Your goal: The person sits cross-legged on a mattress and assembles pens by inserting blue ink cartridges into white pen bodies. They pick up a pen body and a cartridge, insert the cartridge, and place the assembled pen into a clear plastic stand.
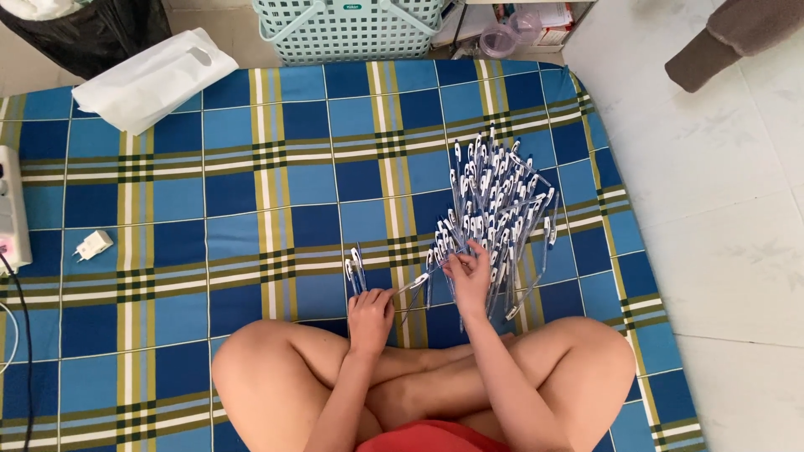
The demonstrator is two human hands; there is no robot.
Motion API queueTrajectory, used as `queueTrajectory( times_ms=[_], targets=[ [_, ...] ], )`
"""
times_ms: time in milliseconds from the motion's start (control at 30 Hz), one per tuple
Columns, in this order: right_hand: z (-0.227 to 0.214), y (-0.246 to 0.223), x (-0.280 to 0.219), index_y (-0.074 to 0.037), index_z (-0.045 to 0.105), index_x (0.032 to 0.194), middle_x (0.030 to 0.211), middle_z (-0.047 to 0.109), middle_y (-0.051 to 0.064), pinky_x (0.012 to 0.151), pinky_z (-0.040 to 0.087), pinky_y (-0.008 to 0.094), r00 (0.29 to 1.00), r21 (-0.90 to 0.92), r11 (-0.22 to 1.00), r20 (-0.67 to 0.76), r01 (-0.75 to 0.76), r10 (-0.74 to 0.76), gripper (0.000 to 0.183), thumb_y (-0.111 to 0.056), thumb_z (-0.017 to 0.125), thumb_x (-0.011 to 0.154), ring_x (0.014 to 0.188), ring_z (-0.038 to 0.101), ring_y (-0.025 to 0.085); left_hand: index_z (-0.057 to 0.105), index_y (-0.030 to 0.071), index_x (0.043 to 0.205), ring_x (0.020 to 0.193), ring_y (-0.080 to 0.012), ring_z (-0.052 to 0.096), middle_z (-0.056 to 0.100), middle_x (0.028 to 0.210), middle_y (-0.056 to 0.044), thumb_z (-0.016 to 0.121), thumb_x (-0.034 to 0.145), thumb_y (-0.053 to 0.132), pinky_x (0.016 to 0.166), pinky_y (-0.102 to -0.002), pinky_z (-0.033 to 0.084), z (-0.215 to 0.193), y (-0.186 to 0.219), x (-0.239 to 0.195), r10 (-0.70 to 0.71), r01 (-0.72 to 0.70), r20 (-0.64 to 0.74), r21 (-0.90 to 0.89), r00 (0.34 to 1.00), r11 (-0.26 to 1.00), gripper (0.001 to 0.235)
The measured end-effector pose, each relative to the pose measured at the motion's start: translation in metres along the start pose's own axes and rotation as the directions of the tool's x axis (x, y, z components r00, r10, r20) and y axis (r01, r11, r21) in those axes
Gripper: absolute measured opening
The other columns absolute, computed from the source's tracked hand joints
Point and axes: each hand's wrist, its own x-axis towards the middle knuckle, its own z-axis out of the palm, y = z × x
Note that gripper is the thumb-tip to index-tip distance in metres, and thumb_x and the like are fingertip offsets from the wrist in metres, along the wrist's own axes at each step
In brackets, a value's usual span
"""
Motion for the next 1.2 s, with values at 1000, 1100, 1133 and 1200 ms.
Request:
queueTrajectory(
  times_ms=[1000, 1100, 1133, 1200],
  targets=[
    [-0.009, 0.049, -0.021, -0.016, 0.077, 0.089, 0.074, 0.073, 0.012, 0.062, 0.058, 0.050, 0.908, -0.894, 0.298, 0.390, 0.334, 0.154, 0.016, -0.031, 0.074, 0.084, 0.070, 0.073, 0.037, 0.071, 0.013, 0.110, 0.092, -0.0373, 0.072, 0.075, 0.095, -0.012, 0.072, 0.094, 0.013, 0.093, -0.049, 0.050, -0.027, -0.006, 0.015, -0.551, 0.431, -0.193, -0.440, 0.812, 0.788, 0.016],
    [-0.009, 0.037, -0.024, -0.012, 0.076, 0.086, 0.072, 0.070, 0.015, 0.061, 0.058, 0.053, 0.920, -0.906, 0.269, 0.369, 0.326, 0.129, 0.019, -0.031, 0.077, 0.082, 0.070, 0.073, 0.039, 0.068, 0.015, 0.115, 0.102, -0.0291, 0.073, 0.076, 0.103, -0.008, 0.071, 0.099, 0.023, 0.100, -0.046, 0.047, -0.030, -0.022, 0.016, -0.679, 0.501, -0.233, -0.520, 0.696, 0.692, 0.017],
    [-0.008, 0.029, -0.027, -0.012, 0.076, 0.086, 0.072, 0.070, 0.015, 0.061, 0.058, 0.053, 0.920, -0.906, 0.269, 0.371, 0.328, 0.129, 0.019, -0.031, 0.077, 0.082, 0.070, 0.073, 0.039, 0.068, 0.015, 0.115, 0.102, -0.0291, 0.073, 0.076, 0.103, -0.008, 0.071, 0.099, 0.023, 0.100, -0.046, 0.047, -0.032, -0.022, 0.017, -0.679, 0.500, -0.235, -0.520, 0.696, 0.692, 0.017],
    [-0.007, 0.013, -0.032, -0.005, 0.072, 0.091, 0.078, 0.071, 0.022, 0.064, 0.059, 0.057, 0.914, -0.904, 0.294, 0.369, 0.311, 0.167, 0.023, -0.026, 0.077, 0.085, 0.076, 0.074, 0.045, 0.066, 0.015, 0.113, 0.100, -0.0270, 0.074, 0.076, 0.100, -0.006, 0.073, 0.100, 0.023, 0.099, -0.042, 0.050, -0.036, -0.021, 0.018, -0.757, 0.525, -0.231, -0.597, 0.611, 0.606, 0.016]
  ],
)
